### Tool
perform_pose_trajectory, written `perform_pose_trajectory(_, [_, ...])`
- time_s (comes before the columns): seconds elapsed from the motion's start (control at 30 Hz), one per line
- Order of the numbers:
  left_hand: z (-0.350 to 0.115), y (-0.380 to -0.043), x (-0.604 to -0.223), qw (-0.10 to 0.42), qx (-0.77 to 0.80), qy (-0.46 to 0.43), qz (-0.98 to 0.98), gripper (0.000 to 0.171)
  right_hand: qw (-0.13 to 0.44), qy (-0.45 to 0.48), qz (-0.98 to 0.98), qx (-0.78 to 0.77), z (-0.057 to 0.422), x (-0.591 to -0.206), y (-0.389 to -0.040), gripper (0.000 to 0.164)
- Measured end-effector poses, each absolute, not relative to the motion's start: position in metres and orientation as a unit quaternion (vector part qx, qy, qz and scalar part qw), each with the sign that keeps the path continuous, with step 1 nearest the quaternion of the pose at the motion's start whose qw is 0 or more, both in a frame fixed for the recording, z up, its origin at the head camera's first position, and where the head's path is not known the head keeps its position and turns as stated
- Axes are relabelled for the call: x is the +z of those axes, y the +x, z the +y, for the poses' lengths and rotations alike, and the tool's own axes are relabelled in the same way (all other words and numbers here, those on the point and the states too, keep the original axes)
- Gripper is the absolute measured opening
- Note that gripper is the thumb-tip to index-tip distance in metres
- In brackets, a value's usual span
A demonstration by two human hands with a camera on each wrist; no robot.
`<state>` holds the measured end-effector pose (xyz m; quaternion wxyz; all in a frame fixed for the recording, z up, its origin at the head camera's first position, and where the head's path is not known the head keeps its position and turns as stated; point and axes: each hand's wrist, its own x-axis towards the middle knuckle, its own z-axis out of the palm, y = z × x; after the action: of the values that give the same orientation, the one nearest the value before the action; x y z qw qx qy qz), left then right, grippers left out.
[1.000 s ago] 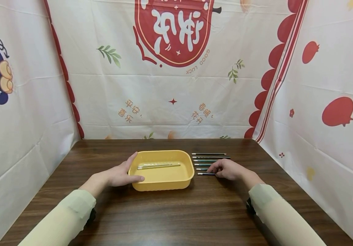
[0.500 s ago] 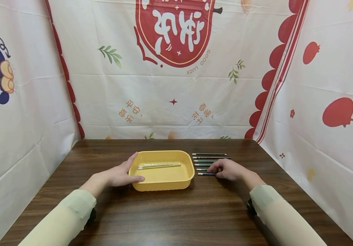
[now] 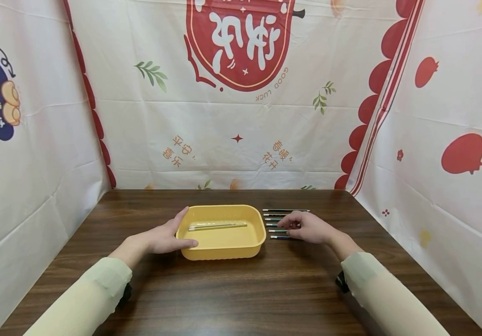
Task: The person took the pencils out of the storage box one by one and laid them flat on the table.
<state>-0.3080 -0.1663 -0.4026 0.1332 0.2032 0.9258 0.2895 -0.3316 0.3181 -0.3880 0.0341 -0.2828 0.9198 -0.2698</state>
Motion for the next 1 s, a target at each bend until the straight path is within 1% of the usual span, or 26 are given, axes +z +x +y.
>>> perform_pose_trajectory(0.57, [-0.167,-0.310,-0.403,0.134,0.287,0.202,0.927,0.127,0.012,-0.302,0.904,-0.303,0.270,-0.367,-0.318,0.031])
perform_pose_trajectory(0.77, [-0.167,-0.310,-0.403,0.134,0.285,0.201,0.928,0.127,-0.007,-0.313,0.898,-0.310,0.255,-0.363,-0.320,0.031])
perform_pose_trajectory(1.0, [-0.169,-0.312,-0.405,0.132,0.292,0.204,0.925,0.127,-0.021,-0.321,0.889,-0.327,0.231,-0.359,-0.323,0.028])
